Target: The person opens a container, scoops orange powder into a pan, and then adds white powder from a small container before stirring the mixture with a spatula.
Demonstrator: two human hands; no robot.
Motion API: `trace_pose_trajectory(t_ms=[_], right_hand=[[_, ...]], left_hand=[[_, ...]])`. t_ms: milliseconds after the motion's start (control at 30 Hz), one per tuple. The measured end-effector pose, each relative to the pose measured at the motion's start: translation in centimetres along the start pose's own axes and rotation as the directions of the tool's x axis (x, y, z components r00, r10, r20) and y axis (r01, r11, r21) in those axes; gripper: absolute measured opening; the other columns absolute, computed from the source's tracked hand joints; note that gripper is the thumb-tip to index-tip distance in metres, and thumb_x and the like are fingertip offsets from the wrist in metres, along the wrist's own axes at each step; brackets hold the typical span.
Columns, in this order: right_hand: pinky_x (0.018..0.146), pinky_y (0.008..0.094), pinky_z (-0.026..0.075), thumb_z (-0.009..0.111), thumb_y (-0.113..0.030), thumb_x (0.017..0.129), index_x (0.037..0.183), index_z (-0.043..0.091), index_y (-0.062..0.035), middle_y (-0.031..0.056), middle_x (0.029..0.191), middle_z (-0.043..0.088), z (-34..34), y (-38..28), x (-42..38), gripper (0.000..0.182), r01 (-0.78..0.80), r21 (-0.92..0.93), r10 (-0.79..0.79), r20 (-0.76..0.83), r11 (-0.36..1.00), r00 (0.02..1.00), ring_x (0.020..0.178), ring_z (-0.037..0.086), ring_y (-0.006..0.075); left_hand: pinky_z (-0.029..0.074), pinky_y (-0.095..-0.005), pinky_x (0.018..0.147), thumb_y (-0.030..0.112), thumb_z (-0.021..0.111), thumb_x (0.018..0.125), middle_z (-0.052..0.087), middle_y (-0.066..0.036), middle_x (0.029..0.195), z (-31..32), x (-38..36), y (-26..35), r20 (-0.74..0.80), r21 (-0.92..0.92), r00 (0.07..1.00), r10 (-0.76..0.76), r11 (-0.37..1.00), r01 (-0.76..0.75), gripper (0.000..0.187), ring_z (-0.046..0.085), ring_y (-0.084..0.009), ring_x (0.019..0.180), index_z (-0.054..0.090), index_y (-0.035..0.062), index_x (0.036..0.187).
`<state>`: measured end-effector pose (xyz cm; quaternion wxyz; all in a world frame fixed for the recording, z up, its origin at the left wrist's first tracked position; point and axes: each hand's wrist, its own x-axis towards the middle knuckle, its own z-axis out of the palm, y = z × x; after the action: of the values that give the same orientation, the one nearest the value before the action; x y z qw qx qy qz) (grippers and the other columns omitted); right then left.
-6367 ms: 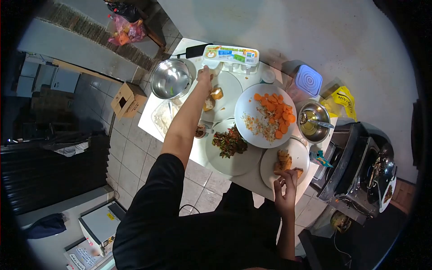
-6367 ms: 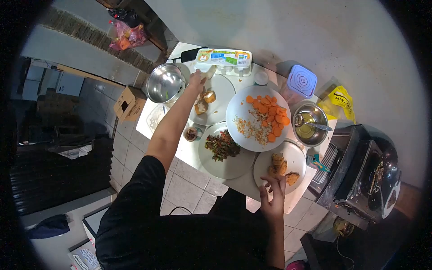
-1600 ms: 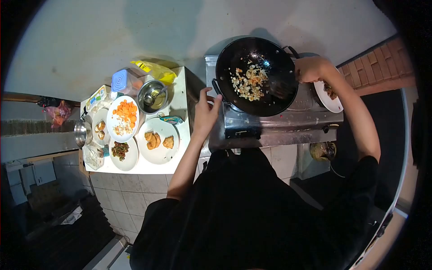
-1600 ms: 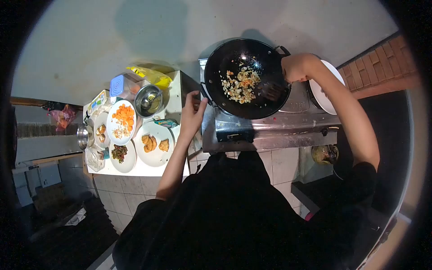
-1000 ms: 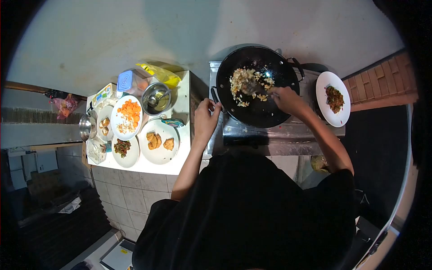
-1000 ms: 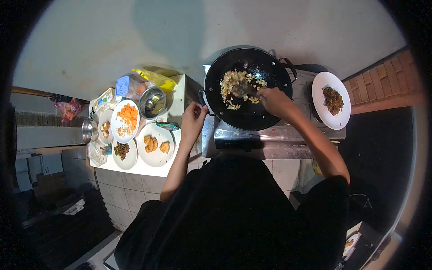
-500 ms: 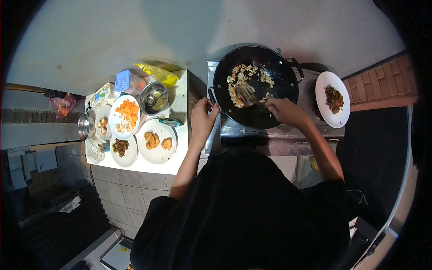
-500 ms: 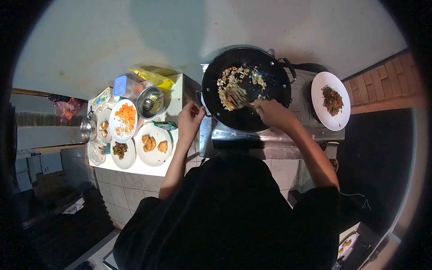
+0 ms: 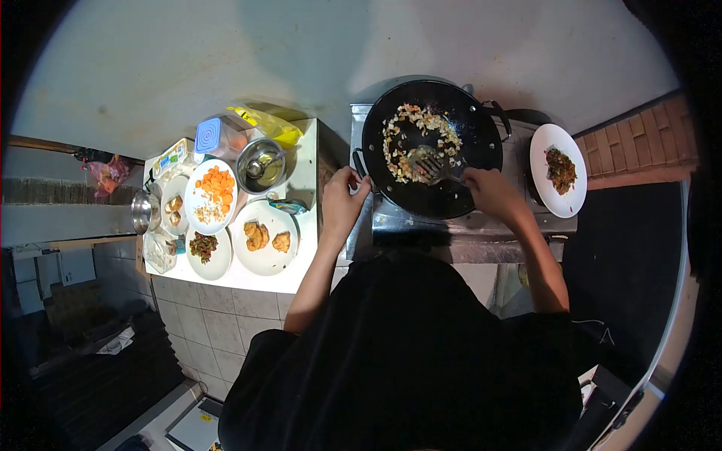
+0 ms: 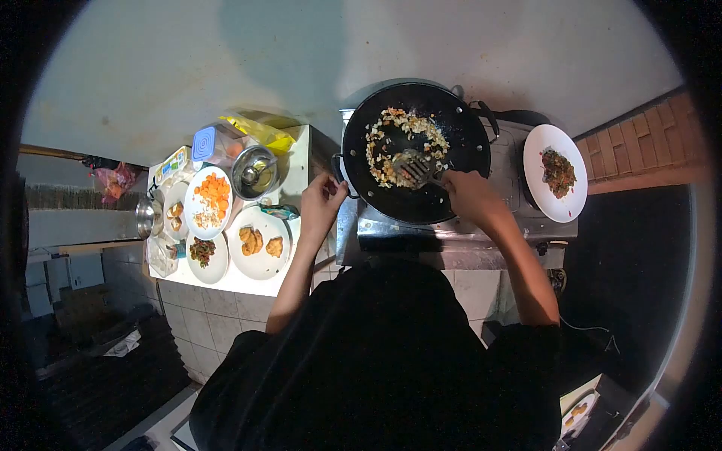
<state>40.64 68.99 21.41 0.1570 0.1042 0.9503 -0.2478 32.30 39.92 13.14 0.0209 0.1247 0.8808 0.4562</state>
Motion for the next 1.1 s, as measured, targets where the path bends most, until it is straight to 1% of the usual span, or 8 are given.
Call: trace_pose_trajectory(t_ms=[167, 300, 433, 533, 667, 867, 1033, 1100], right_hand=[[0.082, 0.0558, 0.051, 0.053, -0.017, 0.096, 0.106, 0.067, -0.0077, 0.0284, 0.093, 0.068, 0.4, -1.2, 2.8, 0.020, 0.199, 0.122, -0.184, -0.130, 0.972, 0.974, 0.094, 0.065, 0.0485], [0.085, 0.0547, 0.051, 0.057, -0.017, 0.094, 0.108, 0.068, -0.0075, 0.0286, 0.096, 0.068, 0.4, 1.9, 3.9, 0.020, -0.011, -0.059, -0.003, -0.223, 0.998, 0.975, 0.096, 0.065, 0.0475], [0.084, 0.0523, 0.053, 0.065, -0.016, 0.090, 0.112, 0.066, -0.0064, 0.0270, 0.098, 0.069, -0.1, 1.2, 1.8, 0.025, 0.085, -0.066, -0.080, 0.067, 0.994, 0.994, 0.096, 0.066, 0.0460], [0.085, 0.0516, 0.052, 0.063, -0.014, 0.089, 0.106, 0.066, -0.0044, 0.0266, 0.096, 0.069, 0.2, 0.2, 2.7, 0.019, 0.065, 0.043, -0.057, -0.165, 0.997, 0.985, 0.096, 0.065, 0.0461], [0.084, 0.0504, 0.052, 0.061, -0.011, 0.090, 0.105, 0.065, -0.0041, 0.0261, 0.096, 0.069, 0.6, 2.2, 1.9, 0.018, 0.034, -0.101, -0.032, 0.024, 0.994, 0.999, 0.096, 0.065, 0.0459], [0.081, 0.0473, 0.052, 0.059, -0.014, 0.091, 0.106, 0.066, -0.0062, 0.0248, 0.090, 0.069, 0.4, 1.4, 2.4, 0.018, 0.075, 0.022, -0.071, -0.145, 0.997, 0.987, 0.089, 0.068, 0.0431], [0.079, 0.0481, 0.053, 0.059, -0.016, 0.093, 0.108, 0.066, -0.0075, 0.0261, 0.091, 0.069, 0.5, 0.6, 1.7, 0.019, 0.084, 0.249, -0.136, 0.200, 0.965, 0.970, 0.090, 0.067, 0.0443], [0.078, 0.0497, 0.054, 0.059, -0.017, 0.093, 0.106, 0.066, -0.0067, 0.0272, 0.090, 0.068, 1.8, 1.5, 2.7, 0.019, 0.265, 0.258, -0.266, -0.034, 0.929, 0.963, 0.089, 0.067, 0.0455]], left_hand=[[0.044, -0.0330, 0.058, 0.020, 0.073, 0.086, 0.059, -0.011, 0.068, 0.4, -0.2, 0.1, -0.013, -0.009, 1.000, 0.001, 1.000, -0.001, 0.027, 0.053, -0.0173, 0.059, 0.059, -0.0027, 0.082], [0.044, -0.0334, 0.058, 0.019, 0.073, 0.086, 0.059, -0.011, 0.067, 0.3, -0.2, 0.3, -0.016, -0.016, 1.000, -0.013, 1.000, 0.013, 0.026, 0.053, -0.0171, 0.059, 0.060, -0.0034, 0.082], [0.044, -0.0322, 0.058, 0.018, 0.073, 0.085, 0.058, -0.011, 0.066, 0.4, -0.2, 0.5, -0.037, -0.012, 0.999, -0.017, 1.000, 0.016, 0.025, 0.053, -0.0159, 0.058, 0.061, -0.0034, 0.083], [0.045, -0.0311, 0.058, 0.018, 0.073, 0.085, 0.058, -0.010, 0.066, 0.3, -0.3, 0.6, -0.035, -0.018, 0.999, -0.011, 1.000, 0.010, 0.024, 0.053, -0.0147, 0.058, 0.062, -0.0032, 0.084], [0.044, -0.0302, 0.058, 0.017, 0.073, 0.085, 0.058, -0.009, 0.066, 0.2, -0.1, 0.4, -0.034, -0.029, 0.999, -0.028, 0.999, 0.027, 0.024, 0.052, -0.0133, 0.058, 0.061, -0.0032, 0.084], [0.043, -0.0292, 0.057, 0.016, 0.073, 0.085, 0.057, -0.008, 0.064, 0.4, -0.1, 0.3, -0.026, -0.035, 0.999, -0.021, 0.999, 0.020, 0.024, 0.050, -0.0121, 0.058, 0.060, -0.0031, 0.082], [0.043, -0.0292, 0.056, 0.016, 0.074, 0.085, 0.057, -0.008, 0.064, 0.7, -0.3, 0.1, -0.023, -0.055, 1.000, -0.015, 0.998, 0.013, 0.023, 0.051, -0.0117, 0.057, 0.060, -0.0027, 0.082], [0.043, -0.0294, 0.056, 0.016, 0.074, 0.085, 0.057, -0.008, 0.063, 0.6, -0.2, 0.4, -0.025, -0.024, 0.999, -0.038, 0.999, 0.038, 0.023, 0.051, -0.0120, 0.057, 0.061, -0.0023, 0.082]])
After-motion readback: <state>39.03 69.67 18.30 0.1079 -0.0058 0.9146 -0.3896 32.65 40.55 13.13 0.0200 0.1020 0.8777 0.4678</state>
